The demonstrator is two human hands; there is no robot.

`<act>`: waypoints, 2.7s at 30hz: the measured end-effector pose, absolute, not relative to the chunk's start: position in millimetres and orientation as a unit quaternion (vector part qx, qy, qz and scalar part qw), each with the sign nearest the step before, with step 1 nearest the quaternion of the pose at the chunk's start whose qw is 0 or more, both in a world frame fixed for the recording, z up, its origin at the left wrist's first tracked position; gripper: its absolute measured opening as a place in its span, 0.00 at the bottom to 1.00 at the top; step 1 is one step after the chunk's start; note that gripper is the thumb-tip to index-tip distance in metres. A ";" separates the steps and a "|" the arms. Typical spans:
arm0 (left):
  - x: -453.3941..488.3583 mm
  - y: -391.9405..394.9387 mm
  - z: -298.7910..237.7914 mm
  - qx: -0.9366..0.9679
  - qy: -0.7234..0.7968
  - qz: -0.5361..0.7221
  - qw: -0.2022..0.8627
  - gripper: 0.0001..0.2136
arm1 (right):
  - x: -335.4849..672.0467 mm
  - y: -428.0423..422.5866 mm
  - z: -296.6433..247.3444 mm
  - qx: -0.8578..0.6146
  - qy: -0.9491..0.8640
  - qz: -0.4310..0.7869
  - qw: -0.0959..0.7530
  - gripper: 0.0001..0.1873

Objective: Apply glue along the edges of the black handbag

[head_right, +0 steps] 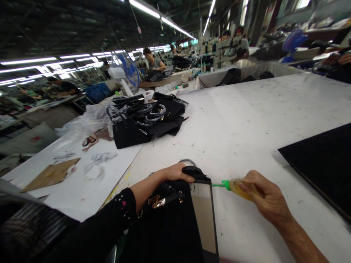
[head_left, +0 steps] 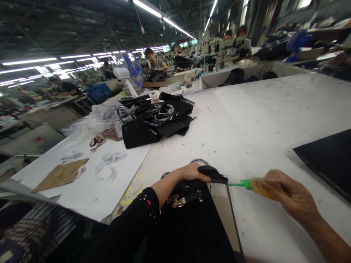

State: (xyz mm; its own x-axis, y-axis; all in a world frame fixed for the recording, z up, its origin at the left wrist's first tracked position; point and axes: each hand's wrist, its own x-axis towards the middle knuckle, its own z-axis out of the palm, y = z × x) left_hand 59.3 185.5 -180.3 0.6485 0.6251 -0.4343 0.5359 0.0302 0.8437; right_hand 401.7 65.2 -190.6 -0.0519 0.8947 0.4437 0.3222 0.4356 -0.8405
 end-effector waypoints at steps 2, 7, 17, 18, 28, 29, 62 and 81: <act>59.3 185.6 -180.5 0.695 0.415 0.036 0.586 0.19 | 402.5 65.5 -191.6 -0.454 -0.667 0.274 0.524 0.13; 58.6 186.8 -181.6 0.695 0.413 0.037 0.588 0.20 | 402.3 65.9 -192.6 -0.449 -0.675 0.281 0.513 0.14; 58.4 186.7 -183.4 0.699 0.406 0.046 0.587 0.18 | 402.5 62.1 -191.1 -0.444 -0.700 0.270 0.489 0.11; 58.3 186.9 -183.6 0.699 0.404 0.045 0.588 0.18 | 401.6 61.9 -191.5 -0.441 -0.703 0.268 0.490 0.10; 57.8 187.2 -182.4 0.697 0.400 0.037 0.595 0.20 | 405.8 60.2 -191.6 -0.442 -0.702 0.249 0.500 0.08; 57.9 187.1 -182.0 0.697 0.398 0.037 0.595 0.21 | 404.9 60.1 -192.6 -0.438 -0.705 0.248 0.500 0.08; 57.3 189.4 -184.9 0.711 0.391 0.040 0.583 0.22 | 395.9 54.8 -185.9 -0.402 -0.753 0.180 0.489 0.10; 57.6 189.4 -186.7 0.707 0.396 0.040 0.585 0.20 | 390.1 52.4 -147.8 -0.397 -0.876 0.062 0.266 0.14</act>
